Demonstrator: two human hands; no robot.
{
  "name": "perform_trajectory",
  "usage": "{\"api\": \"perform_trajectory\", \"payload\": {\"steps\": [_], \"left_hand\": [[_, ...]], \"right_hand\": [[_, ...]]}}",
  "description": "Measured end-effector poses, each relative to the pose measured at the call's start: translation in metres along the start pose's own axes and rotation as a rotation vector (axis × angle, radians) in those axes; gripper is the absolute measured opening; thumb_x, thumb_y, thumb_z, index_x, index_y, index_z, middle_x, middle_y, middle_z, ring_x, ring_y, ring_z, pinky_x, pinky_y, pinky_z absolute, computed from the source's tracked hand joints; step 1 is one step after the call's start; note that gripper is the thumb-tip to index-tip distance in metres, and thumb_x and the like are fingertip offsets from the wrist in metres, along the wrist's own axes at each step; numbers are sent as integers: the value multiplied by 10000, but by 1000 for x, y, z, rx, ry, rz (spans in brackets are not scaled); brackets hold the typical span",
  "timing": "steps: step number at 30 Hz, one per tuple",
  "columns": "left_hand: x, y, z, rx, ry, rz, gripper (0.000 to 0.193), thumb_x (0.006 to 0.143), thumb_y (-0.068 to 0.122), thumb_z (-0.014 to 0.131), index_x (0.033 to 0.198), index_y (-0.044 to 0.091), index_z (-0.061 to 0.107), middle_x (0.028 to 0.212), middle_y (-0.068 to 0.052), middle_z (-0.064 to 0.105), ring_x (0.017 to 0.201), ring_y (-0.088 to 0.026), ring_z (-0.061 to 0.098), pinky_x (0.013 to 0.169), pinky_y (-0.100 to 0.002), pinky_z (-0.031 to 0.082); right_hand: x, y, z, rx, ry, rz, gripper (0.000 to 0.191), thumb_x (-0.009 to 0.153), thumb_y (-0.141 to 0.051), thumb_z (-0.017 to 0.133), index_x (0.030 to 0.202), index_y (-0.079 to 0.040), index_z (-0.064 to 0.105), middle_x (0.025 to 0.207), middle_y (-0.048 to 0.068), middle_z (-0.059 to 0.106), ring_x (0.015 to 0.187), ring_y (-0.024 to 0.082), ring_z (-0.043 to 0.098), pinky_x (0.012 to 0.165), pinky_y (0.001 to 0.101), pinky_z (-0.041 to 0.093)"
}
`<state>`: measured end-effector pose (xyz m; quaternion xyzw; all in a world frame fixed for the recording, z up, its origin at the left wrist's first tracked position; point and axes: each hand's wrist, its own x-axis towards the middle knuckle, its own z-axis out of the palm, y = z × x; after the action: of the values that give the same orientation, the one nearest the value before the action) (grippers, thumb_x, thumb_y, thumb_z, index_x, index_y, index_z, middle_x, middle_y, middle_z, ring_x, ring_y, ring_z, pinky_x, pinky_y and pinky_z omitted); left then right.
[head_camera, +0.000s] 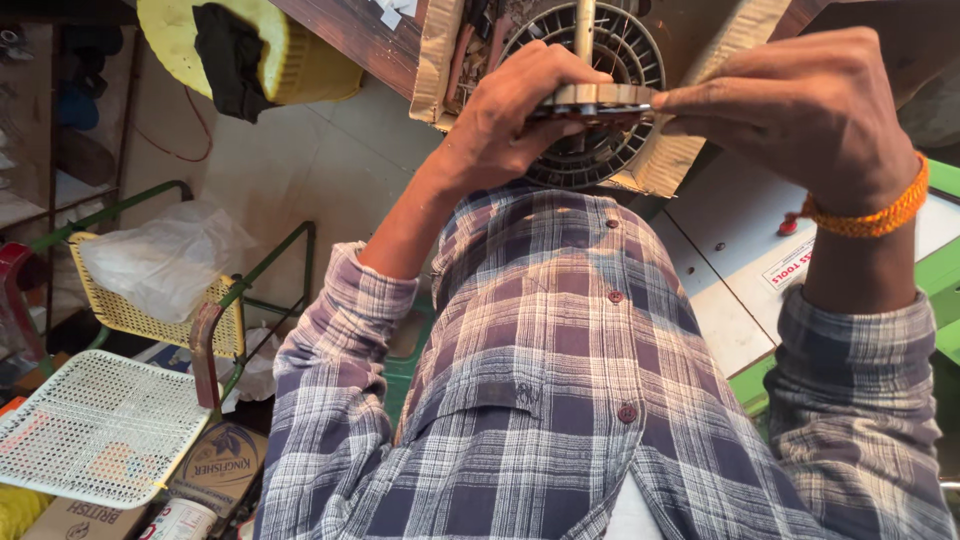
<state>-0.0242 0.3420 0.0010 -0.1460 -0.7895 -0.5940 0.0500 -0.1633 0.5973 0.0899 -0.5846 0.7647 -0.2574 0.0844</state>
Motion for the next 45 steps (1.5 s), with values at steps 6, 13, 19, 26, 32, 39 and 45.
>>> {"api": "perform_trajectory", "payload": {"steps": [6,13,19,26,32,39,45], "left_hand": [[-8,-4,3,-140,40,-57,444,912,3,802,1314,58,623,1232,-92,675,1195,-235,659,1045,-345,536],[-5,10,-3,-153,87,-115,336,955,46,738,1284,50,674,1278,-110,692,1239,-265,664,1075,-354,513],[2,41,3,36,87,-227,341,951,-17,678,1286,46,671,1259,-91,689,1211,-266,637,1095,-368,504],[12,55,7,84,38,-377,298,956,-25,647,1241,64,643,1113,-76,657,1095,-244,642,993,-361,527],[5,39,7,10,59,-320,299,991,3,697,1279,59,636,1157,-75,671,1137,-212,676,1019,-351,546],[-10,30,27,-66,348,-121,280,970,-5,714,1230,50,628,1221,-90,642,1152,-209,656,965,-311,558],[-14,20,39,124,388,-131,207,984,-1,690,1181,49,653,1107,-94,681,1024,-227,677,862,-299,550]], "right_hand": [[-24,21,47,279,215,157,248,965,-226,847,1098,-21,806,840,118,707,602,189,624,546,277,438],[-80,21,114,820,749,554,468,1197,-367,650,1134,96,674,804,138,670,604,149,587,545,238,414],[-103,17,127,852,903,702,454,1228,-348,617,1142,96,648,894,148,668,689,163,621,530,231,367],[-103,4,132,934,985,751,455,1255,-337,597,1160,106,635,916,137,610,728,180,632,530,248,370],[-90,-5,119,1123,978,793,455,1232,-370,565,1137,69,640,804,129,642,582,121,521,506,227,370],[-112,-11,128,1208,957,794,368,1248,-291,567,1132,52,636,829,119,645,588,110,508,521,235,385],[-143,-20,155,1236,1019,927,350,1216,-302,580,1125,32,637,794,92,625,586,86,498,527,227,386]]}}
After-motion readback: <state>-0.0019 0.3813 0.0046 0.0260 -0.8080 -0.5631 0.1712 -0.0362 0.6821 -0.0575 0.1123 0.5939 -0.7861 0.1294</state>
